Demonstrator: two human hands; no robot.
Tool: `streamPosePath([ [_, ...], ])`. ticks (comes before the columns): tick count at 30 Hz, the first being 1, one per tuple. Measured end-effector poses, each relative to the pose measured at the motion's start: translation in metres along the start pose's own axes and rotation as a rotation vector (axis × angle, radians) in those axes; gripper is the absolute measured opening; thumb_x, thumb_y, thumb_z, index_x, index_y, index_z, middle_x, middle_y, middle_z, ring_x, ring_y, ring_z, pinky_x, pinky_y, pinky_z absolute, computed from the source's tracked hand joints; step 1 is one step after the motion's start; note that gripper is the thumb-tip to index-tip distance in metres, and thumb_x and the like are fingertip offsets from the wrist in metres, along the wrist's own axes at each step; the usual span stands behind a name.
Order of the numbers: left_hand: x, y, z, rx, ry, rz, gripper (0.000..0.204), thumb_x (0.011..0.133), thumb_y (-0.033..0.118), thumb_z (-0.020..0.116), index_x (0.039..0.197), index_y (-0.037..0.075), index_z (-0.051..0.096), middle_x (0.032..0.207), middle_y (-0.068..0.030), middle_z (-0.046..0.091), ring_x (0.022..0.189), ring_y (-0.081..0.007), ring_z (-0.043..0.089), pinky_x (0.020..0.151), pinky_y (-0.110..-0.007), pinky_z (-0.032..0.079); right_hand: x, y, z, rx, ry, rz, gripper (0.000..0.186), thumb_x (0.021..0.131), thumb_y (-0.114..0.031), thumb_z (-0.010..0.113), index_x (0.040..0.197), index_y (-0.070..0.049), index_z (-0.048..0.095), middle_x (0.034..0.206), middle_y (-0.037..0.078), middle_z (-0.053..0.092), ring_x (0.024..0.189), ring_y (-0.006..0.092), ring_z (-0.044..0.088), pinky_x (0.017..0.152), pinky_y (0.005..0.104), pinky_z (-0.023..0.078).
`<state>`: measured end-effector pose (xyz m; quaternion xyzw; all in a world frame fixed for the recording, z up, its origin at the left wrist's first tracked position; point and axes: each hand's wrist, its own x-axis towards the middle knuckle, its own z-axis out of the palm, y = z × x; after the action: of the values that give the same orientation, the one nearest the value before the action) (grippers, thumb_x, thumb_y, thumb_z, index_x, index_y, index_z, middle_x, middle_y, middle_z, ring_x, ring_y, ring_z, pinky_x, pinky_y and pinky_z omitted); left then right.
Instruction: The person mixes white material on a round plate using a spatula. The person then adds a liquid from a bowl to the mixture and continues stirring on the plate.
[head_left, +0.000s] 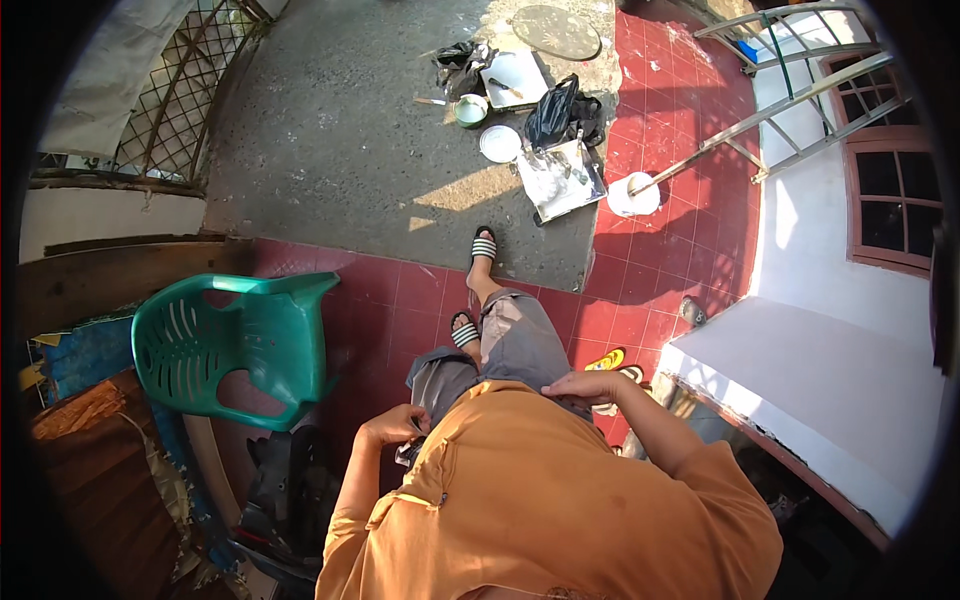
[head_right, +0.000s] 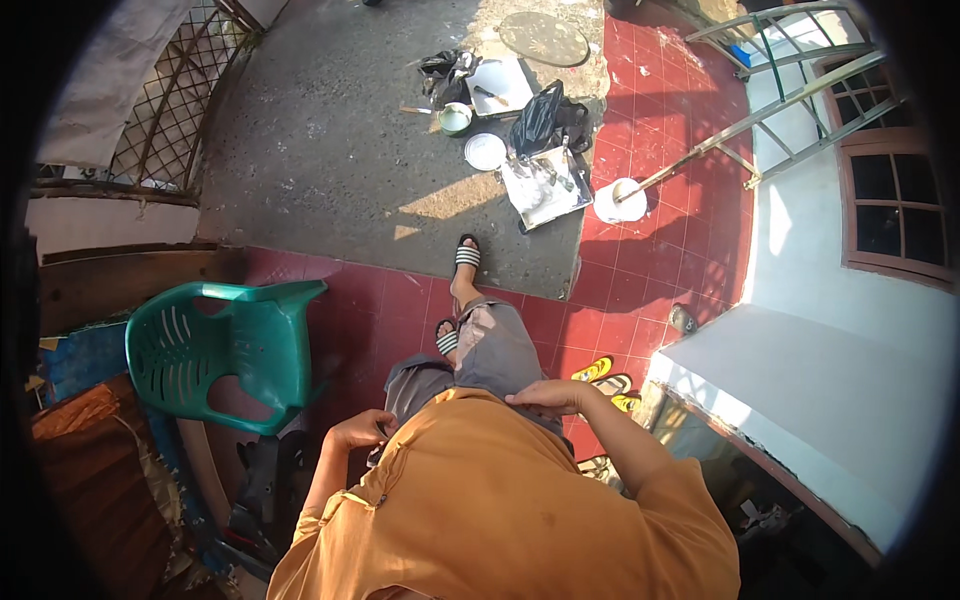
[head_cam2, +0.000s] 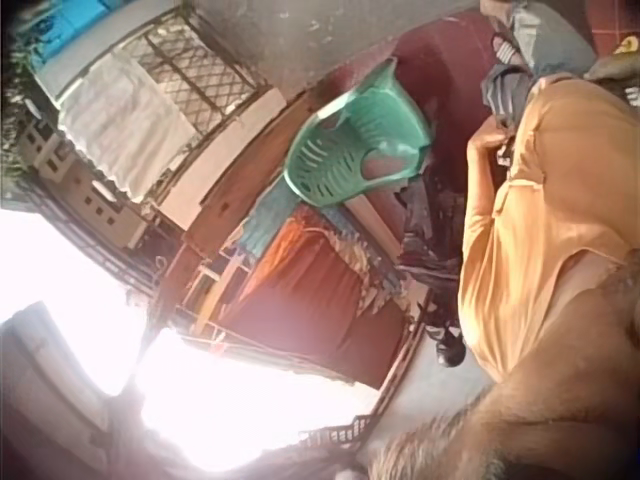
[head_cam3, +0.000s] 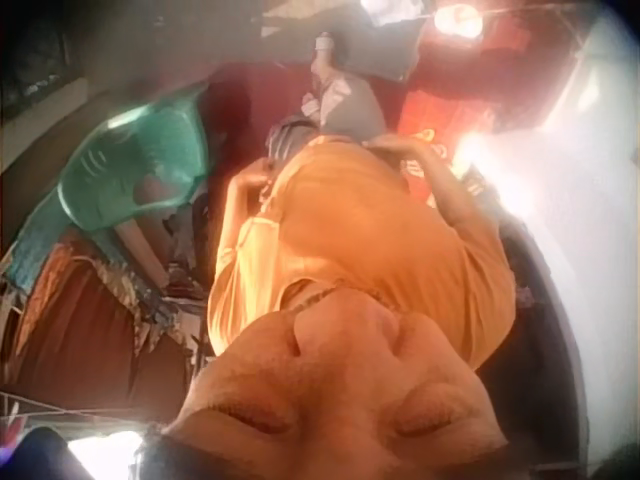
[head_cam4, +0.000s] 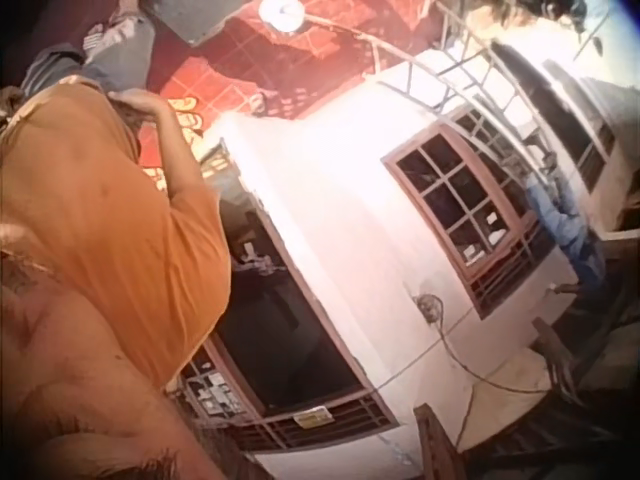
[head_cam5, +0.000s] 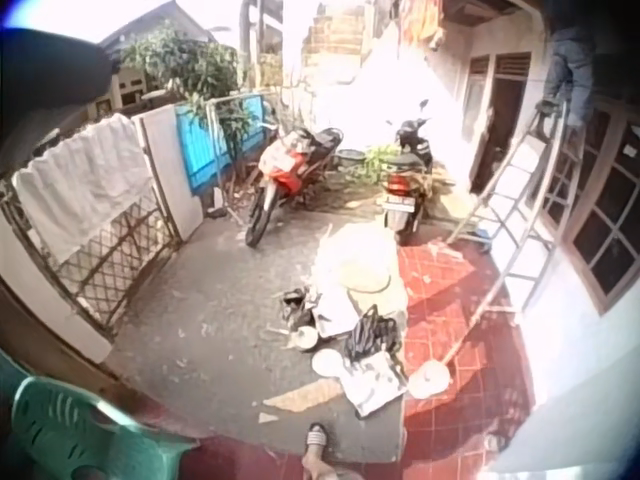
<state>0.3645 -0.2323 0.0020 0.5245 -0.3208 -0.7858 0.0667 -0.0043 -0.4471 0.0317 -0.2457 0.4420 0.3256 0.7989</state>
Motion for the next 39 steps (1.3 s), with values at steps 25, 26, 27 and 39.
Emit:
streamPosePath([
  [25, 0.258, 0.129, -0.34, -0.066, -0.221, -0.442, 0.026, 0.099, 0.021, 0.06, 0.113, -0.001, 0.062, 0.099, -0.0143, 0.069, 0.078, -0.0239, 0.074, 0.064, -0.036, 0.063, 0.281, -0.254, -0.213, 0.025, 0.401, -0.478, 0.036, 0.099, -0.036, 0.06, 0.1, 0.0, 0.065, 0.079, 0.007, 0.069, 0.065, 0.0174, 0.069, 0.055, 0.0306, 0.052],
  [26, 0.294, 0.126, -0.363, -0.009, -0.056, -0.314, 0.024, 0.097, 0.021, 0.061, 0.106, -0.001, 0.063, 0.095, -0.0145, 0.07, 0.074, -0.0218, 0.073, 0.06, -0.035, 0.062, 0.291, -0.265, -0.223, 0.042, 0.517, -0.566, 0.033, 0.098, -0.033, 0.06, 0.099, 0.0, 0.065, 0.079, 0.009, 0.069, 0.066, 0.021, 0.07, 0.059, 0.0329, 0.053],
  [27, 0.334, 0.129, -0.383, 0.058, 0.137, -0.234, 0.025, 0.097, 0.022, 0.061, 0.103, -0.002, 0.064, 0.088, -0.0134, 0.071, 0.071, -0.0189, 0.073, 0.058, -0.032, 0.06, 0.305, -0.272, -0.233, 0.061, 0.638, -0.652, 0.029, 0.097, -0.029, 0.061, 0.097, 0.0, 0.066, 0.079, 0.011, 0.07, 0.068, 0.0245, 0.071, 0.063, 0.0352, 0.055],
  [39, 0.76, 0.089, -0.526, -0.246, 0.625, 0.076, 0.027, 0.099, 0.026, 0.063, 0.104, 0.0, 0.068, 0.094, -0.0086, 0.072, 0.082, -0.0169, 0.07, 0.065, -0.032, 0.058, 0.387, -0.36, -0.332, -0.541, 0.797, -0.721, 0.033, 0.097, -0.034, 0.062, 0.092, 0.0, 0.064, 0.089, 0.016, 0.068, 0.082, 0.0345, 0.068, 0.074, 0.0428, 0.053],
])
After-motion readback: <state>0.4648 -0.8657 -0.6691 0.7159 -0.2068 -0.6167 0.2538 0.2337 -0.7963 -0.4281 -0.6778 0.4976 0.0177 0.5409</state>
